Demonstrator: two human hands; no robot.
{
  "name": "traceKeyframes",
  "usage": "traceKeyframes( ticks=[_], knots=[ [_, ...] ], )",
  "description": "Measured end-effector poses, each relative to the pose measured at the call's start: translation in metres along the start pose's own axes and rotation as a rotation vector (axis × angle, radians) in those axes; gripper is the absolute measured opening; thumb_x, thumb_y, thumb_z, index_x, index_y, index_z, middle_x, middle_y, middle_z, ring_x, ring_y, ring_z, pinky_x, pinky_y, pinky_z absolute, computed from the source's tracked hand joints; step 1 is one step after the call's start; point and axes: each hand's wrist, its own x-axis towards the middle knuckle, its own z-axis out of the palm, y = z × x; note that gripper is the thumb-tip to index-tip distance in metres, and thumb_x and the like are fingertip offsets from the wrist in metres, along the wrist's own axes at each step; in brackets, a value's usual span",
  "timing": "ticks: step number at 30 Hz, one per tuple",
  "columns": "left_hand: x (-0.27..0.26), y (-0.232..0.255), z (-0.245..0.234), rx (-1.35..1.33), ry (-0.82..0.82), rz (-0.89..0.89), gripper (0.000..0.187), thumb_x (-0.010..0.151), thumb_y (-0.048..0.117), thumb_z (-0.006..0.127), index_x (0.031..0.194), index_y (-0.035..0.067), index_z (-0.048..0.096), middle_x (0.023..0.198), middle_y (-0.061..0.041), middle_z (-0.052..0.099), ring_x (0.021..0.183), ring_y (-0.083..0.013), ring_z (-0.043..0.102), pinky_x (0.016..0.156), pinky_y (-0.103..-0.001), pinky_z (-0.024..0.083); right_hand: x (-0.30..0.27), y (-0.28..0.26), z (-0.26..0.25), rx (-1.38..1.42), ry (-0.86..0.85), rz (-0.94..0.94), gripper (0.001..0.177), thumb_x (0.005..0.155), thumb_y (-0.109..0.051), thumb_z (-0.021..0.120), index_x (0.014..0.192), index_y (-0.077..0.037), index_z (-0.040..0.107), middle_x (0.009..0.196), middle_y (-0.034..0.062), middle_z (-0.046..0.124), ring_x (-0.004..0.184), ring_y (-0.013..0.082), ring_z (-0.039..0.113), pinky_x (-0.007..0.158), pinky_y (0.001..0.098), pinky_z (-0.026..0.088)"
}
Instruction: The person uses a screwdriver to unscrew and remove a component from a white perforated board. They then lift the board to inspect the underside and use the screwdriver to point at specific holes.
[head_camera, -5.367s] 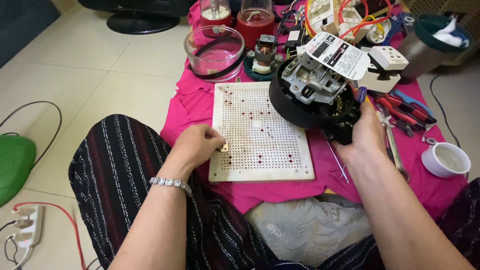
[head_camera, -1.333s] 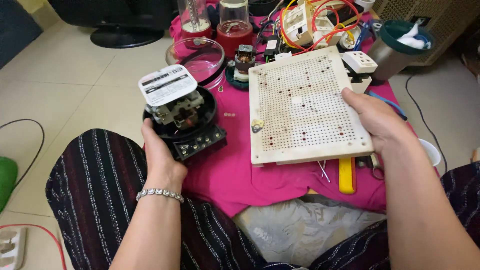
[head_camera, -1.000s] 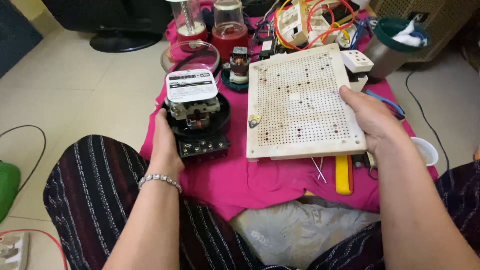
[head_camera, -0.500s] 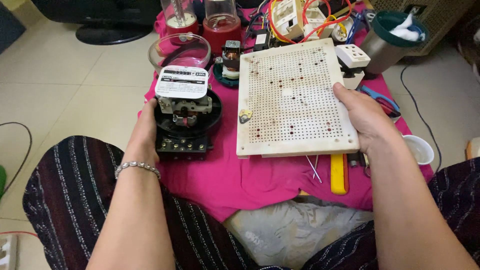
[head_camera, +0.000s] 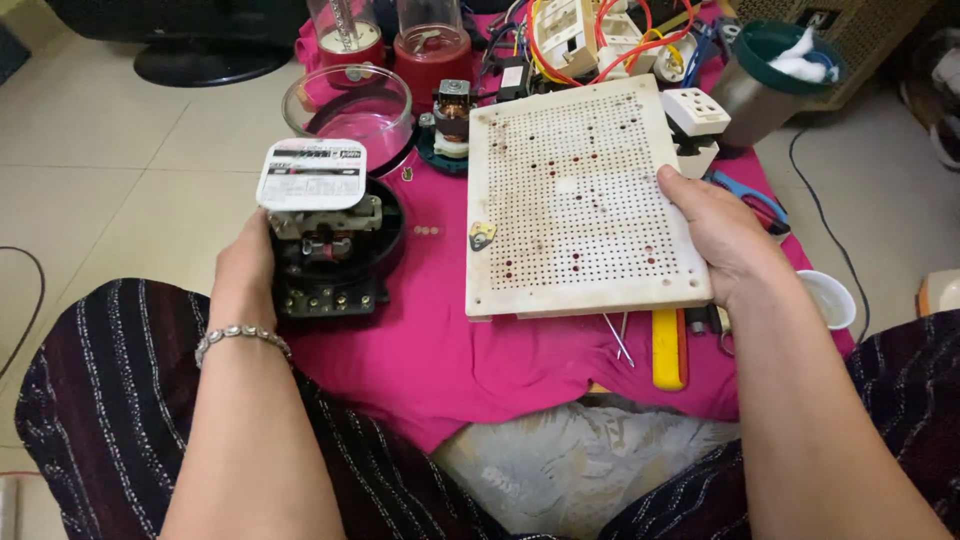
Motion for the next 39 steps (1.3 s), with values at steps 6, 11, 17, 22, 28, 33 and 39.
traceKeyframes(
  ticks=[6, 11, 17, 22, 28, 33, 39],
  knots=[
    [0.048, -0.041, 0.003, 0.210, 0.128, 0.253, 0.061, 0.101, 0.056, 0.063, 0.127, 0.001, 0.070, 0.130, -0.023, 0.065, 0.132, -0.0384, 0.053, 0.111, -0.050, 0.040, 0.035, 0.029, -0.019, 0.062, -0.021, -0.048, 0.046, 0.100, -0.044, 0.072, 0.124, -0.006, 0.060, 0.099, 0.0172, 0.071, 0.077, 0.0287, 0.075, 0.065, 0.0522, 0.063],
    [0.083, -0.056, 0.009, 0.218, 0.295, 0.322, 0.045, 0.101, 0.051, 0.053, 0.111, 0.016, 0.079, 0.111, -0.014, 0.075, 0.117, -0.0395, 0.063, 0.099, -0.051, 0.048, 0.032, 0.027, -0.015, 0.067, -0.014, -0.051, 0.045, 0.099, -0.044, 0.073, 0.121, -0.007, 0.061, 0.098, 0.0167, 0.072, 0.076, 0.0278, 0.076, 0.064, 0.0488, 0.063],
    [-0.008, -0.024, 0.017, -0.071, 0.467, 0.518, 0.051, 0.107, 0.039, 0.040, 0.128, 0.004, 0.070, 0.127, -0.023, 0.068, 0.123, -0.0416, 0.059, 0.108, -0.052, 0.042, 0.024, 0.027, -0.006, 0.066, -0.013, -0.029, 0.049, 0.099, -0.044, 0.074, 0.122, -0.003, 0.062, 0.097, 0.0184, 0.071, 0.075, 0.0282, 0.075, 0.064, 0.0508, 0.063],
    [-0.043, -0.021, 0.024, -0.024, 0.579, 0.869, 0.044, 0.116, 0.027, 0.044, 0.156, 0.010, 0.037, 0.136, -0.024, 0.061, 0.130, -0.0425, 0.058, 0.113, -0.051, 0.039, 0.022, 0.029, 0.000, 0.064, -0.018, -0.008, 0.046, 0.100, -0.044, 0.073, 0.122, -0.005, 0.062, 0.095, 0.0187, 0.070, 0.073, 0.0304, 0.075, 0.062, 0.0532, 0.062],
    [-0.096, -0.007, 0.035, 0.183, 0.523, 1.265, 0.030, 0.101, 0.012, 0.066, 0.127, -0.002, 0.059, 0.107, -0.022, 0.061, 0.103, -0.0463, 0.059, 0.094, -0.056, 0.042, 0.003, 0.028, 0.016, 0.096, -0.036, -0.017, 0.047, 0.099, -0.042, 0.071, 0.126, -0.005, 0.061, 0.100, 0.0183, 0.070, 0.077, 0.0316, 0.075, 0.065, 0.0536, 0.062],
    [-0.116, -0.029, 0.059, 0.226, -0.154, 1.172, 0.013, 0.096, 0.023, 0.071, 0.104, 0.020, 0.080, 0.088, -0.002, 0.070, 0.085, -0.0220, 0.068, 0.082, -0.035, 0.054, -0.001, 0.033, 0.015, 0.096, -0.018, 0.005, 0.050, 0.099, -0.044, 0.070, 0.131, -0.008, 0.059, 0.103, 0.0172, 0.068, 0.081, 0.0299, 0.074, 0.067, 0.0527, 0.061],
    [-0.097, -0.046, 0.070, 0.206, -0.271, 0.945, 0.039, 0.081, 0.037, 0.084, 0.116, 0.021, 0.079, 0.098, -0.008, 0.067, 0.090, -0.0316, 0.071, 0.082, -0.043, 0.058, -0.025, 0.021, 0.018, 0.062, 0.017, -0.032, 0.048, 0.100, -0.044, 0.068, 0.131, -0.008, 0.059, 0.105, 0.0189, 0.067, 0.084, 0.0304, 0.074, 0.069, 0.0516, 0.062]
  ],
)
